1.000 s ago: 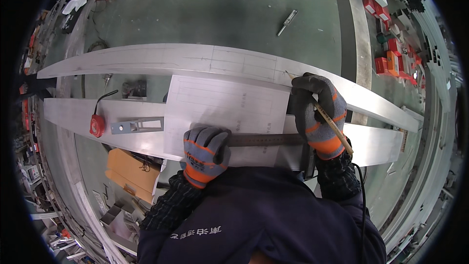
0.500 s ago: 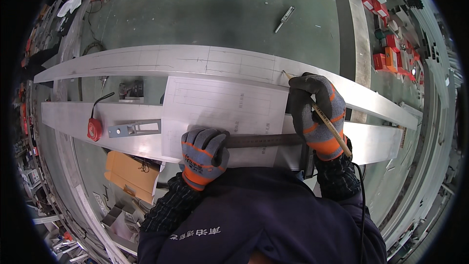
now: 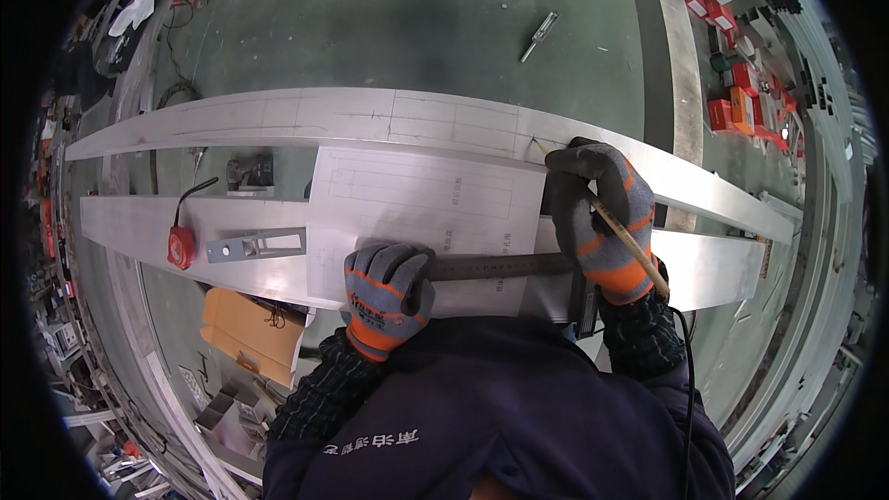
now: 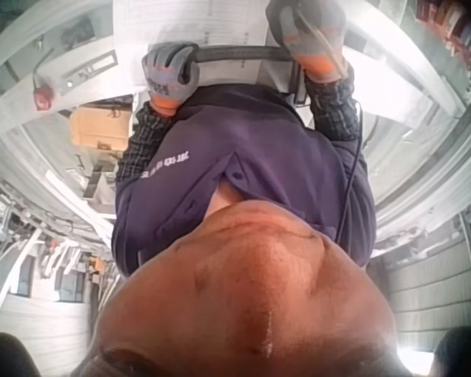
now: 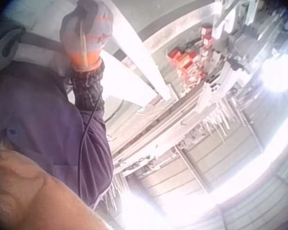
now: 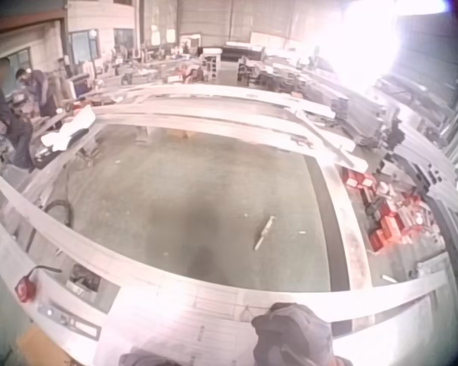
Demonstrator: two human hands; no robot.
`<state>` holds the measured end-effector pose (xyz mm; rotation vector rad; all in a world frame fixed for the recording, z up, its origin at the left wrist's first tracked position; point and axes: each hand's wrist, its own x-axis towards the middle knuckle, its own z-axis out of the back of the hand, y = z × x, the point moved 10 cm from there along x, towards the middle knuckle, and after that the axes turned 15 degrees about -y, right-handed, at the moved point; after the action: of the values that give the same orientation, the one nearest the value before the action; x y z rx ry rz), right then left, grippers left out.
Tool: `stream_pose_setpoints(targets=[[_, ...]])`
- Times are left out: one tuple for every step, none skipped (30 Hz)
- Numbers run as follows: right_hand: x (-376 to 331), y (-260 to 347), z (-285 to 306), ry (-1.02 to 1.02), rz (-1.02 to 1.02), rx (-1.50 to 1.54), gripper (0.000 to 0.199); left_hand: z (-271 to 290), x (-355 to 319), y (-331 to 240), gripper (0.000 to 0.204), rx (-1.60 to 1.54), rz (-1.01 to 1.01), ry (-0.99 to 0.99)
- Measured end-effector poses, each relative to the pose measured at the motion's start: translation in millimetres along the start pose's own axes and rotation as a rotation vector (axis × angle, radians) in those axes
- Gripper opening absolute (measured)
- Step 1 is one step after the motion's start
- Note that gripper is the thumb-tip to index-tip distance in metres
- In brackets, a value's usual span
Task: The person measures and marks long aluminum profiles using a ruler, pencil, and spirit level. They reference a printed document, align the tools, and draw lines on the metal pieces in a workshop setting.
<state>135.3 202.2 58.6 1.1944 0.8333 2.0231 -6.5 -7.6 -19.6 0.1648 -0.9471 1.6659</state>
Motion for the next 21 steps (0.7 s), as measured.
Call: stream_pose_setpoints(targets=[[-0.1, 0.9, 0.3, -0.006, 0.011, -0.005, 0.023, 0.0, -0.6, 0.0, 0.033, -0.002, 0.001, 0.001], [1.6, 3.6, 0.5, -0.01, 0.036, -0.019, 0.023, 0.3, 0.6, -0.5, 0.033, -0.002, 0.003, 0.004], [1.3, 3.7, 0.6, -0.007, 0.034, -0.022, 0.023, 1.0, 3.7, -1.9, 0.033, -0.002, 0.006, 0.007], [1.5, 4.2, 0.3, -0.003, 0.033, -0.023, 0.023, 2.0, 5.7, -2.7, 0.033, 0.001, 0.009, 0.008], [-0.1, 2.5, 0.7, 0.009, 0.005, -0.013, 0.023, 2.3, 5.3, -2.5, 0.033, -0.004, 0.013, 0.007], [-1.0, 1.2, 0.9, 0.013, -0.014, -0.005, 0.023, 2.3, 4.1, -2.0, 0.034, -0.009, 0.017, 0.006], [-1.4, 0.2, 1.6, 0.016, -0.031, 0.002, 0.023, 2.1, 3.7, -1.9, 0.034, -0.015, 0.019, 0.004], [-1.5, -0.3, 2.5, 0.011, -0.039, 0.008, 0.022, 1.6, 3.1, -1.5, 0.034, -0.015, 0.023, 0.007], [-1.5, -0.4, 3.7, 0.007, -0.048, 0.014, 0.022, 1.2, 2.4, -1.3, 0.034, -0.015, 0.026, 0.01], [-1.6, -0.7, 6.6, -0.011, -0.077, 0.021, 0.021, 1.9, 1.5, -1.0, 0.034, -0.011, 0.031, 0.013], [-2.1, 0.7, 10.5, -0.03, -0.107, 0.027, 0.02, 2.8, 1.8, -1.5, 0.034, -0.014, 0.03, 0.011], [-3.4, 1.8, 13.9, -0.047, -0.137, 0.033, 0.019, 3.1, 2.6, -1.7, 0.034, -0.016, 0.028, 0.01], [-5.8, 2.2, 19.3, -0.093, -0.171, 0.052, 0.017, 3.4, 2.6, -2.0, 0.035, -0.02, 0.027, 0.009], [-8.9, 2.5, 24.6, -0.137, -0.206, 0.071, 0.017, 2.7, 1.7, -2.2, 0.035, -0.02, 0.022, 0.014], [-12.8, 2.4, 30.0, -0.182, -0.241, 0.09, 0.017, 1.2, 0.5, -1.7, 0.035, -0.02, 0.018, 0.019], [-15.0, 7.3, 31.5, -0.163, -0.192, 0.042, 0.017, 1.1, -0.6, -0.8, 0.035, -0.015, 0.015, 0.022], [-17.7, 10.0, 36.1, -0.143, -0.143, -0.006, 0.017, 1.9, -1.1, -0.2, 0.035, -0.015, 0.019, 0.015], [-21.6, 12.8, 40.1, -0.124, -0.094, -0.054, 0.018, 2.4, -1.6, -0.2, 0.036, -0.015, 0.024, 0.008], [-31.4, 8.1, 40.2, -0.097, -0.132, -0.005, 0.019, 4.0, -1.5, -1.2, 0.036, -0.015, 0.03, 0.001], [-42.8, 4.2, 39.7, -0.058, -0.125, -0.003, 0.019, 4.4, -1.0, -1.7, 0.036, -0.016, 0.028, 0.003], [-55.1, -0.5, 40.2, -0.019, -0.117, 0.0, 0.018, 4.6, -0.4, -2.3, 0.035, -0.017, 0.026, 0.004]])
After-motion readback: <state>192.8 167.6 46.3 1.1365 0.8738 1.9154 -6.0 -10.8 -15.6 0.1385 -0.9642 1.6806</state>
